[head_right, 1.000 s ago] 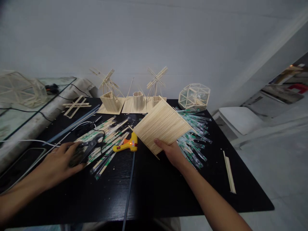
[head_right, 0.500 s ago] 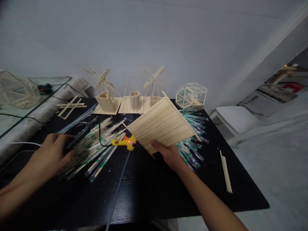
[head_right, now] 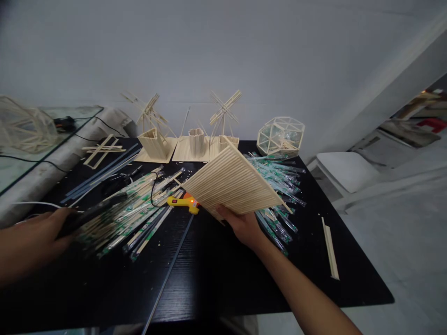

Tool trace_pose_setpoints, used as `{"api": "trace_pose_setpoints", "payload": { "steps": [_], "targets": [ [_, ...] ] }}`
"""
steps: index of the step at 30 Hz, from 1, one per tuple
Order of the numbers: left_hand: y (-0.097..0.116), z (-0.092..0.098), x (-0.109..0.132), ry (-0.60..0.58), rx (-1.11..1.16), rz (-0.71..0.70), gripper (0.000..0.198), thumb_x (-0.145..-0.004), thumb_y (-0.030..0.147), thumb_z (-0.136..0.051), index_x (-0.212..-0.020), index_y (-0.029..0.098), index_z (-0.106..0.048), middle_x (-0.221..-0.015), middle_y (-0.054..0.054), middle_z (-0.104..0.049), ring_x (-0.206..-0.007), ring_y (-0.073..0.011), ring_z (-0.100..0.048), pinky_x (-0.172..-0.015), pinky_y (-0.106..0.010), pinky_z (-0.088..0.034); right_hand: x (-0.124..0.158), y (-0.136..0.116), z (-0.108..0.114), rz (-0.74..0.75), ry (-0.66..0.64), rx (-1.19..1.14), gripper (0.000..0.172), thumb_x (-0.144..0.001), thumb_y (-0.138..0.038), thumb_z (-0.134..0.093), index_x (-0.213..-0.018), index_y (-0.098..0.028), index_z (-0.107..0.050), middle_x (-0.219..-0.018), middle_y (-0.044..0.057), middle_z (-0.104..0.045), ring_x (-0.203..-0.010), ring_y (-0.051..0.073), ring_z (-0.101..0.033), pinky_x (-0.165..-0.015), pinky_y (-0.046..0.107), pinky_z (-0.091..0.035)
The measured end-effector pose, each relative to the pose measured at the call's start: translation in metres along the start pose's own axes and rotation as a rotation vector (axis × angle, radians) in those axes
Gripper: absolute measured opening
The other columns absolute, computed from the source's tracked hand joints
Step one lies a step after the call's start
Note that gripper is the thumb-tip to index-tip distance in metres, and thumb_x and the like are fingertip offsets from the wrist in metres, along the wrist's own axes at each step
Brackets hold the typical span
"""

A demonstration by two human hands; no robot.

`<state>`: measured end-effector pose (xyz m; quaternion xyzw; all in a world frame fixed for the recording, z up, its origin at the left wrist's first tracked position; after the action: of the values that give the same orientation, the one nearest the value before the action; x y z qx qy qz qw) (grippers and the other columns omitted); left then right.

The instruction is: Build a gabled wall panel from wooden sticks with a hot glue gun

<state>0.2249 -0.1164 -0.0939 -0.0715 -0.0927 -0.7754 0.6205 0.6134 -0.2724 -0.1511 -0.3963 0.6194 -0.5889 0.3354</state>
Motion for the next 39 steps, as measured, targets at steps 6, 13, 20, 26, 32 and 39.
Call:
{"api": "trace_pose_setpoints", "payload": {
  "steps": [6, 13, 20, 26, 32, 39],
  "targets": [
    [0.07, 0.005, 0.01, -0.029, 0.226, -0.165, 0.052, -0.098, 0.057, -0.037, -0.123, 0.016, -0.059, -0.123, -0.019, -0.073, -0.11, -0.0375, -0.071, -0.097, -0.045, -0.05, 0.008, 0.007, 0.002, 0.076, 0.08, 0.158, 0.028, -0.07, -0.043, -0.091, -0.094, -0.032, -0.084, -0.109, 0.003, -0.082, -0.128, 0.039, -0.066, -0.127, 0.054, -0.035],
    [0.128, -0.034, -0.012, 0.137, 0.5, -0.436, 0.054, -0.098, 0.063, -0.045, -0.123, 0.019, -0.061, -0.121, -0.014, -0.072, -0.112, -0.0344, -0.067, -0.099, -0.047, -0.051, 0.011, 0.026, 0.008, 0.442, -0.097, 0.366, 0.047, -0.086, -0.037, -0.082, -0.132, -0.035, -0.075, -0.135, 0.001, -0.074, -0.13, 0.036, -0.067, -0.119, 0.049, -0.05],
    [0.141, -0.058, -0.014, 0.137, 0.64, -0.479, 0.05, -0.099, 0.06, -0.048, -0.13, 0.022, -0.059, -0.126, -0.011, -0.071, -0.115, -0.0322, -0.066, -0.103, -0.047, -0.05, 0.01, 0.022, 0.008, 0.819, -0.282, 0.59, 0.068, -0.099, -0.019, -0.065, -0.161, -0.036, -0.042, -0.155, 0.002, -0.059, -0.135, 0.024, -0.064, -0.116, 0.04, -0.054],
    [0.138, -0.075, -0.014, 0.172, 0.632, -0.495, 0.046, -0.099, 0.056, -0.049, -0.13, 0.022, -0.058, -0.129, -0.012, -0.07, -0.118, -0.0323, -0.066, -0.105, -0.048, -0.05, 0.012, 0.024, 0.005, 0.831, -0.308, 0.625, 0.068, -0.099, -0.017, -0.062, -0.161, -0.036, -0.042, -0.156, 0.003, -0.058, -0.136, 0.026, -0.064, -0.113, 0.042, -0.056],
    [0.136, -0.077, -0.015, 0.171, 0.634, -0.48, 0.047, -0.099, 0.056, -0.049, -0.13, 0.021, -0.058, -0.126, -0.012, -0.07, -0.114, -0.0326, -0.067, -0.101, -0.048, -0.05, 0.011, 0.033, 0.003, 0.697, -0.256, 0.555, 0.057, -0.097, -0.027, -0.067, -0.153, -0.034, -0.056, -0.149, 0.003, -0.064, -0.132, 0.03, -0.066, -0.114, 0.046, -0.055],
    [0.134, -0.074, -0.018, 0.135, 0.747, -0.42, 0.048, -0.096, 0.061, -0.053, -0.124, 0.023, -0.062, -0.121, -0.009, -0.072, -0.112, -0.0323, -0.066, -0.099, -0.045, -0.048, 0.012, 0.031, -0.004, 0.211, 0.094, 0.272, 0.038, -0.088, -0.049, -0.077, -0.117, -0.025, -0.079, -0.126, 0.008, -0.078, -0.126, 0.035, -0.068, -0.124, 0.056, -0.041]
  ]
}}
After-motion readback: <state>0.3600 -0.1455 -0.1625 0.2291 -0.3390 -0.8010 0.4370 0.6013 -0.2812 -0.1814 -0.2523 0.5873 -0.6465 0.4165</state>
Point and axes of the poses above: each hand's wrist, its own x-axis away from the middle knuckle, its own z-axis out of the back of the hand, y = z × x, the point moved 2 cm from there along -x, towards the middle knuckle
